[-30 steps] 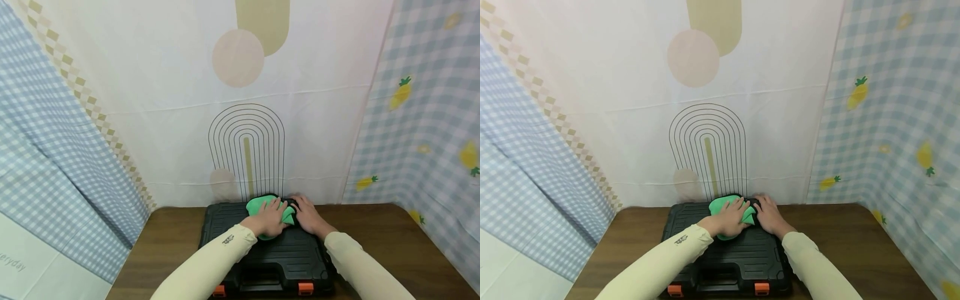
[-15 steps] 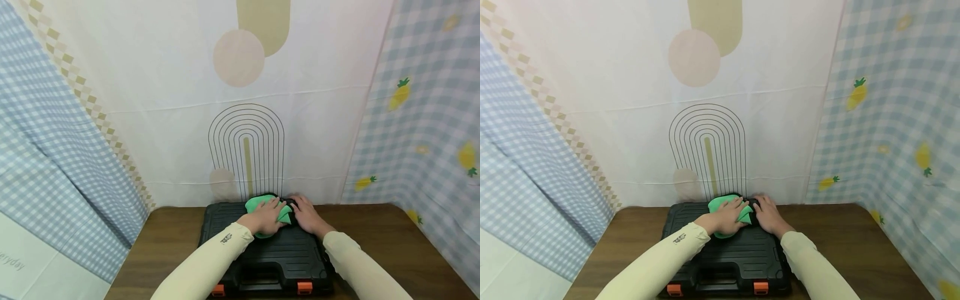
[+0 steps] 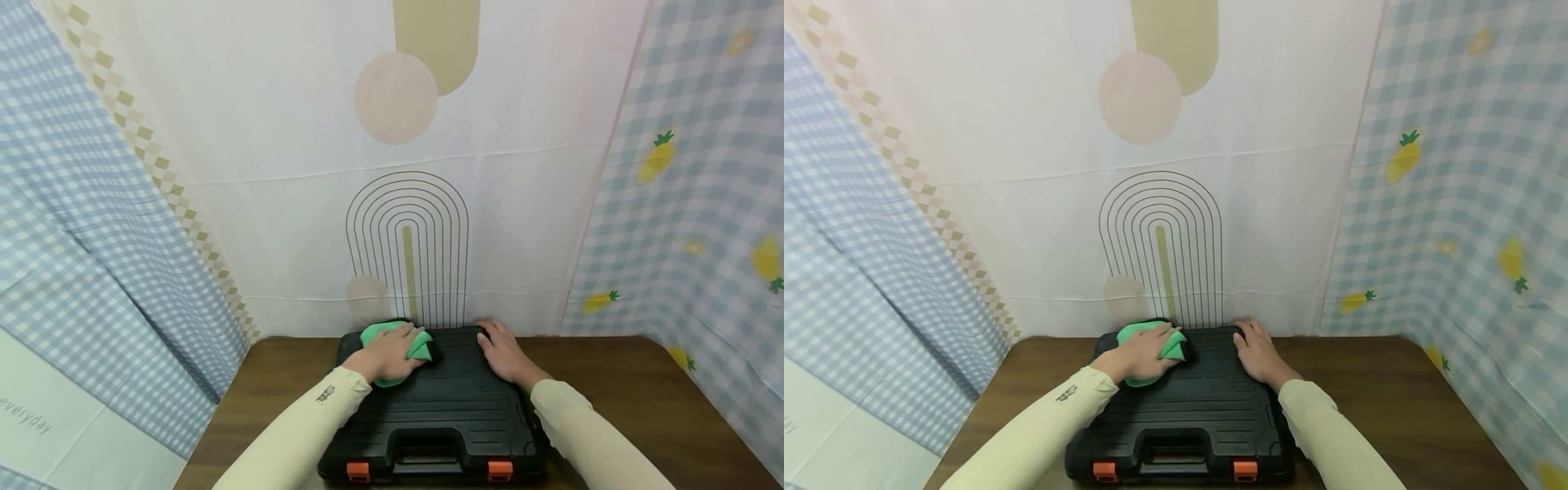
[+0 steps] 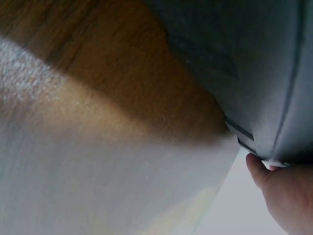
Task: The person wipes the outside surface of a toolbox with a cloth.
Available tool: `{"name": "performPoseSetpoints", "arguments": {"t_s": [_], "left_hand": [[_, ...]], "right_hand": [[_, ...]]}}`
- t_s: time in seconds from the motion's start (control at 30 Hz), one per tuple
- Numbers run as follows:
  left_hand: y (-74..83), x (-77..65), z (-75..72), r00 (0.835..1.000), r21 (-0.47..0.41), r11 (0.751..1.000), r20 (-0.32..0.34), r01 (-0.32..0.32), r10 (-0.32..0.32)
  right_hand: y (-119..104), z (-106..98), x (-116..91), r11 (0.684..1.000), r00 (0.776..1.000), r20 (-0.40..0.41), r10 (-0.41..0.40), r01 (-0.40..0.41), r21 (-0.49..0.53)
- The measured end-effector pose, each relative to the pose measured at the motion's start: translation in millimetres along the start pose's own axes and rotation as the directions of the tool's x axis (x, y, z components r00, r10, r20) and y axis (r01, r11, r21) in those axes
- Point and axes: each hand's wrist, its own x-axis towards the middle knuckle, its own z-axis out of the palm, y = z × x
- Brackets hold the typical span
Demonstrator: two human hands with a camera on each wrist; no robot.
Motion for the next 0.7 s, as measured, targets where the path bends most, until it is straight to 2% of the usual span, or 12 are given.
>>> {"name": "performPoseSetpoints", "arguments": {"t_s": [0.17, 0.3, 0.5, 0.7], "left_hand": [[-47.6, -23.6, 2.3, 0.995, -0.075, 0.994, -0.046, 0.084, -0.088], [-70.4, -39.6, 6.8, 0.987, -0.126, 0.984, -0.084, 0.123, -0.134], [-69.0, -47.4, 7.0, 0.987, -0.097, 0.988, -0.096, 0.116, -0.126], [-60.1, -61.4, 8.1, 0.992, -0.068, 0.995, -0.101, 0.067, -0.074]], "right_hand": [[1.4, -1.4, -0.4, 1.000, 1.000, 0.002, 0.001, -0.001, 0.004], [1.9, -1.5, 0.1, 1.000, 1.000, 0.009, -0.001, 0.001, 0.009], [1.2, -1.9, 0.5, 1.000, 1.000, 0.017, -0.015, 0.015, 0.013], [0.8, -3.2, 1.4, 1.000, 0.999, 0.027, -0.029, 0.029, 0.012]]}}
